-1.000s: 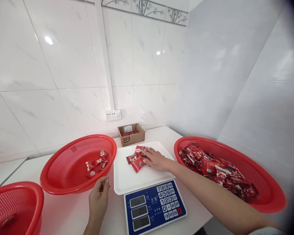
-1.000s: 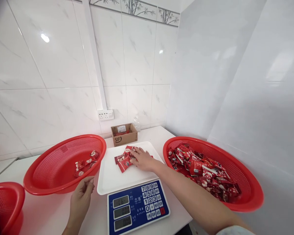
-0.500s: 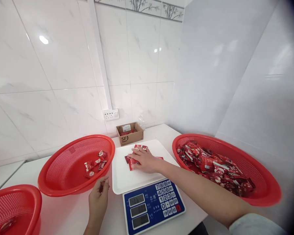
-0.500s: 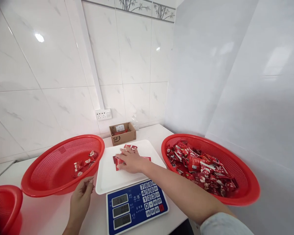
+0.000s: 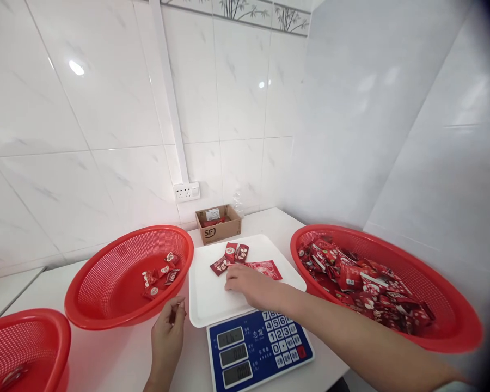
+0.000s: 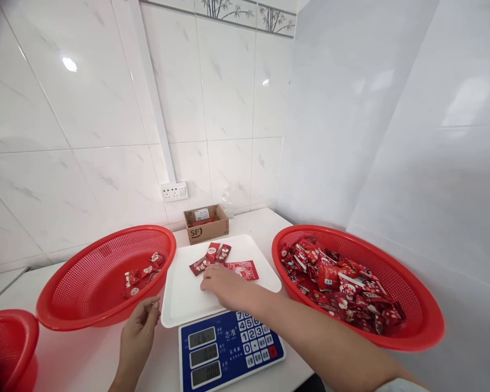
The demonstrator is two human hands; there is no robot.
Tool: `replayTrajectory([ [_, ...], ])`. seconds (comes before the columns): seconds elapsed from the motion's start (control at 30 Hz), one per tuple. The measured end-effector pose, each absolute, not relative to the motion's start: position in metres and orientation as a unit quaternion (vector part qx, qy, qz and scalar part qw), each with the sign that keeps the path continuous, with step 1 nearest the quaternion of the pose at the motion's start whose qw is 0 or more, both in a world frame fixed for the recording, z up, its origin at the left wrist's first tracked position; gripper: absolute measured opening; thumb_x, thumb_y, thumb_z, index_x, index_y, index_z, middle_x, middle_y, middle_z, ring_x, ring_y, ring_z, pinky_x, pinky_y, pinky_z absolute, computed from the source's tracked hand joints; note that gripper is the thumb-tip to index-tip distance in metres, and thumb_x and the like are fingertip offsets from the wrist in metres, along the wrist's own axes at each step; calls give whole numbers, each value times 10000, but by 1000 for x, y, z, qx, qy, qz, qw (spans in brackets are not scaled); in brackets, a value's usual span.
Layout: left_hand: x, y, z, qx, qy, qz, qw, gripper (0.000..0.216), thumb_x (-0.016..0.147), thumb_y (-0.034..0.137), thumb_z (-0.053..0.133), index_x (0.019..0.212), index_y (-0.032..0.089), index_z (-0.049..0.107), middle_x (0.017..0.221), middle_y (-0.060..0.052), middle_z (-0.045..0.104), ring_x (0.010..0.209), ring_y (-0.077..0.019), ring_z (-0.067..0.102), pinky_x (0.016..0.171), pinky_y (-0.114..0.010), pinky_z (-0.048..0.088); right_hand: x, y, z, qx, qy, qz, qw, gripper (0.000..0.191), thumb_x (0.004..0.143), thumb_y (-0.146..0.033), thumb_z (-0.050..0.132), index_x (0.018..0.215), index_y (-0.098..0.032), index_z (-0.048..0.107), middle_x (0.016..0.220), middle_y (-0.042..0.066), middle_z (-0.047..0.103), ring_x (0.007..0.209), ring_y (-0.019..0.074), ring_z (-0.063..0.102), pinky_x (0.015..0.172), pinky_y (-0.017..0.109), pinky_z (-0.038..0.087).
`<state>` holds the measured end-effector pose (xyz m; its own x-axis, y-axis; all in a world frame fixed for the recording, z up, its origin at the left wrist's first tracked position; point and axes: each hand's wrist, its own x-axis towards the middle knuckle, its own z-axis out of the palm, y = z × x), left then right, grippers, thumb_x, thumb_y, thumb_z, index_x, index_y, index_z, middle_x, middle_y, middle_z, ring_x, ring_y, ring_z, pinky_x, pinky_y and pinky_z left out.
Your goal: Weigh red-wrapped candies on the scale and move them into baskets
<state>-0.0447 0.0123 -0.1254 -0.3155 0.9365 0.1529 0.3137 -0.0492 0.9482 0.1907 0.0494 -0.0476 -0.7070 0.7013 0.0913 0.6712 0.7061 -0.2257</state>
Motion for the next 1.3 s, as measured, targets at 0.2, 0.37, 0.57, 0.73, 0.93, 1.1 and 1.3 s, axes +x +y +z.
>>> replayTrajectory([
  [0.2,-46,13,-127,500,620,526,297,537,639,637,556,884,169,647,746,-59,664,692,-226,608,625,-317,479,197,53,-53,-398,-903,101,127,506,740,35,378,1120,-193,622,1325,45,519,1302,154,340,1077,318,255],
  [0.37,-44,12,-122,500,624,529,286,509,643,617,549,865,169,644,712,-46,639,690,-223,604,612,-313,481,204,59,-49,-491,-856,98,128,479,858,-114,339,1316,-156,475,1415,113,406,1333,238,292,1075,420,257],
  [0.57,-43,10,-119,503,620,540,266,462,673,586,546,850,169,638,657,-20,598,612,-178,559,574,-291,466,224,51,-48,-548,-823,104,106,486,891,-235,353,1365,-140,411,1409,124,412,1308,266,335,1050,414,293],
  [0.73,-43,12,-126,510,624,533,258,446,704,566,537,880,168,637,694,-25,609,623,-167,553,574,-279,457,242,40,-52,-589,-796,94,105,425,886,-290,390,1283,-208,517,1342,100,495,1221,261,452,1005,401,343],
  [0.93,-44,12,-128,507,643,522,236,428,727,546,508,917,178,613,715,-18,599,644,-167,556,593,-280,461,235,49,-53,-630,-759,74,147,426,882,-350,411,1241,-166,547,1312,149,512,1209,313,449,966,463,365],
  [1.1,-47,12,-127,507,652,517,222,428,720,554,513,896,177,613,699,-20,596,633,-174,560,581,-288,464,236,41,-47,-619,-756,84,196,437,901,-385,369,1273,-208,516,1354,86,487,1242,229,433,969,366,402],
  [1.3,-47,12,-125,488,660,531,211,426,714,549,527,912,183,619,707,-19,605,646,-179,574,605,-304,479,292,0,-51,-653,-709,64,260,415,875,-345,412,1247,-209,533,1346,97,493,1245,238,434,1028,432,352],
])
